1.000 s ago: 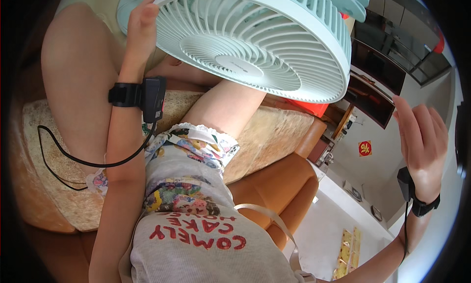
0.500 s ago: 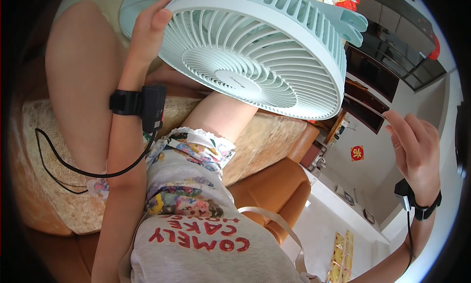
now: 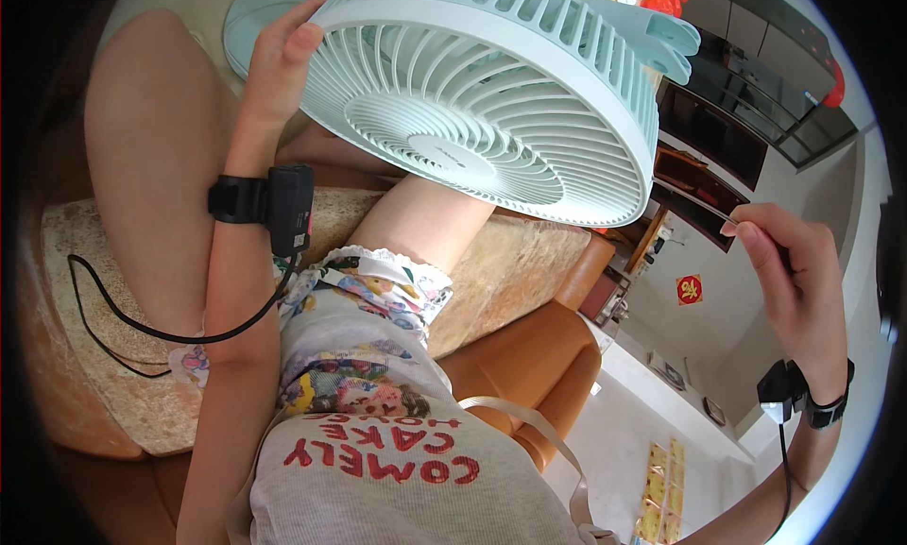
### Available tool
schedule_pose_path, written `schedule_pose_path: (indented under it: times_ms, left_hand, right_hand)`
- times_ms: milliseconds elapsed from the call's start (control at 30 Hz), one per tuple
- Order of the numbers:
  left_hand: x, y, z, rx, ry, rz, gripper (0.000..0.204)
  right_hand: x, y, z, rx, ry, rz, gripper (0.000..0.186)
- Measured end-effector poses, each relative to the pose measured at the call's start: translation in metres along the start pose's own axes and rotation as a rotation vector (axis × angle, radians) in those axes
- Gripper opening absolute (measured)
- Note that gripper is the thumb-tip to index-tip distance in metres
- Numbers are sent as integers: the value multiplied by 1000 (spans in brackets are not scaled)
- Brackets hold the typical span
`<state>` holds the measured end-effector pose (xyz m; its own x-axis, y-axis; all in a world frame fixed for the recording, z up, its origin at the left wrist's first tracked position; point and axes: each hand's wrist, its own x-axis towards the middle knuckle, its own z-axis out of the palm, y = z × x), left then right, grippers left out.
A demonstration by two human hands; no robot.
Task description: The person is using a screwdriver to repair a small blue desktop fan while sitting on a sofa.
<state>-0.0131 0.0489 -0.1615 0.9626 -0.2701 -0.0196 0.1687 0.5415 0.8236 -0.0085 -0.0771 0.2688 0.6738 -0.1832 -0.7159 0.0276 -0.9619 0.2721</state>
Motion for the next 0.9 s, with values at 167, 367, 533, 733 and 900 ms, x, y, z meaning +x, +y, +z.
schedule_pose_path:
  times_ms: [167,367,533,733,900]
  left_hand:
    - [1,1,1,7,13,11,74]
    - [1,9,6,-28,14,-12,72]
    - [2,3,7,36,42,-6,70]
    - [1,5,1,67,83,-14,69]
    - [-3,9,0,74,134,-83,69]
  right_hand:
    - [-9,2,9,230,5,253,21]
    - [-5,1,1,358,-131,366,29]
    - [6,0,-15,420,-264,515,29]
    - [-5,-1,-8,159,-13,273,16]
    - [-17,11,3,87,150,-44,10]
